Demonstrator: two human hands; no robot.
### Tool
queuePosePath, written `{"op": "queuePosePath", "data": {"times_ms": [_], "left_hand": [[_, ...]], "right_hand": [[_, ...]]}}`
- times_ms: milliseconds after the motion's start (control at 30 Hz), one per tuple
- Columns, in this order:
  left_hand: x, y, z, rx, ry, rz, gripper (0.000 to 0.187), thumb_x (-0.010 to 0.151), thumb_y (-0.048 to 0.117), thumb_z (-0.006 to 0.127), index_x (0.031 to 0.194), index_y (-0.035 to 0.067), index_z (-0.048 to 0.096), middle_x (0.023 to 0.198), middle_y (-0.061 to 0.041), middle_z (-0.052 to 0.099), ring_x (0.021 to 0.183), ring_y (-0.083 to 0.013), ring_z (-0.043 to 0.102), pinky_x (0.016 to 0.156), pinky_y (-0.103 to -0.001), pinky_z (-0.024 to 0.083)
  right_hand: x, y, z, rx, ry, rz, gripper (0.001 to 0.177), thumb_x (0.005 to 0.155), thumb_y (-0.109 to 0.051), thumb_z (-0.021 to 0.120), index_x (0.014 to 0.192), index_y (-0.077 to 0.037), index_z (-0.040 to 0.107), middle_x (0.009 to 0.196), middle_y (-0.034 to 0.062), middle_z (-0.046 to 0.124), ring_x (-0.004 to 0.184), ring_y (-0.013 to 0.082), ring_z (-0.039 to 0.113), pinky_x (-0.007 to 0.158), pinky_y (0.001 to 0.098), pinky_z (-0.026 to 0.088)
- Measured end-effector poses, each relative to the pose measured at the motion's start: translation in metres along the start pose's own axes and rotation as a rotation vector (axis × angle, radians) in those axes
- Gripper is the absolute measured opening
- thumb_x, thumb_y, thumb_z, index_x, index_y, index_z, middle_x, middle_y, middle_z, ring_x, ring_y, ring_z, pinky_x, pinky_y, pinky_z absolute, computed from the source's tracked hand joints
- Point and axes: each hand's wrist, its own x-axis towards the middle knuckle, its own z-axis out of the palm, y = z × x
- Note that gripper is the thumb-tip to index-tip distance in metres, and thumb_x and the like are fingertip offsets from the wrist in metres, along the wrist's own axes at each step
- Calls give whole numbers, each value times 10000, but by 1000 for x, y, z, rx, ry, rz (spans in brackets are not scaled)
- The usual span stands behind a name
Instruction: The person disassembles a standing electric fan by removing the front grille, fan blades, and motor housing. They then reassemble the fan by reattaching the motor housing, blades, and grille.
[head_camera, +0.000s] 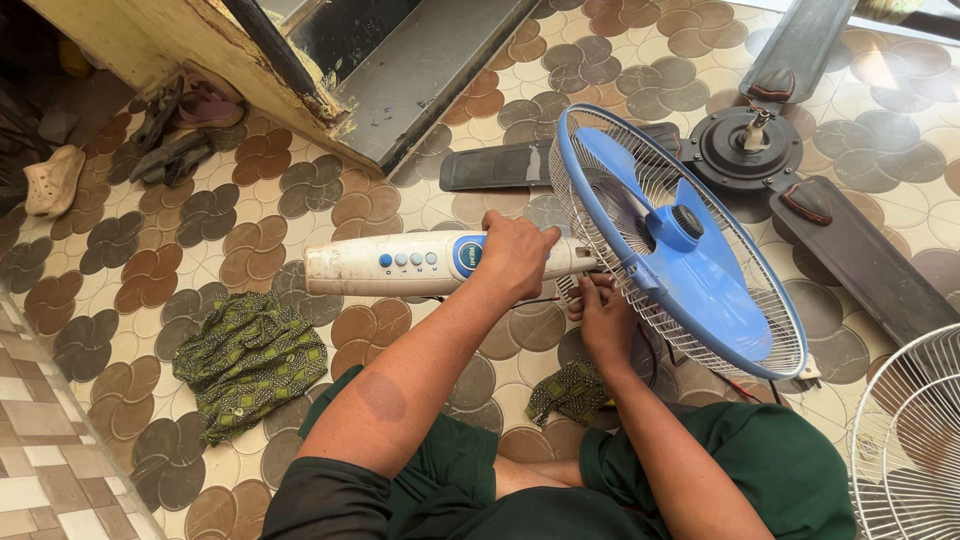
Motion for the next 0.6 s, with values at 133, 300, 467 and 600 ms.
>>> {"op": "queuePosePath", "data": {"times_ms": [133, 300, 467, 600], "left_hand": [[1, -1, 2, -9, -3, 3, 597, 813, 291, 737, 1368, 199, 535, 1048, -103, 710, 974, -280, 693, 854, -601, 453], [3, -2, 4, -26, 15, 2, 519, 864, 295, 697, 1353, 208, 547, 1044, -100, 710, 969, -279, 693, 846, -600, 453], [1, -4, 3, -27, 15, 9, 536, 866, 289, 695, 1372, 210, 540, 1026, -92, 717, 951, -277, 704, 853, -586, 452], [1, -8, -2, -39, 11, 26, 561, 869, 290, 693, 1397, 205, 525, 1003, -86, 727, 929, -282, 716, 843, -582, 457]], "right_hand": [[13, 7, -5, 120, -103, 178, 340, 1085, -301, 469, 1047, 9, 605, 802, 107, 732, 589, 125, 635, 535, 272, 535], [14, 13, -5, 349, -190, 268, 341, 1063, -333, 475, 1120, -14, 581, 849, 99, 696, 638, 113, 677, 590, 262, 587], [5, 16, 7, 129, -36, 13, 356, 910, -99, 756, 1134, 22, 507, 897, 108, 668, 653, 124, 672, 557, 287, 577], [5, 17, 2, 155, 16, 34, 246, 945, -130, 738, 1074, 33, 606, 885, 99, 689, 653, 117, 665, 556, 269, 572]]}}
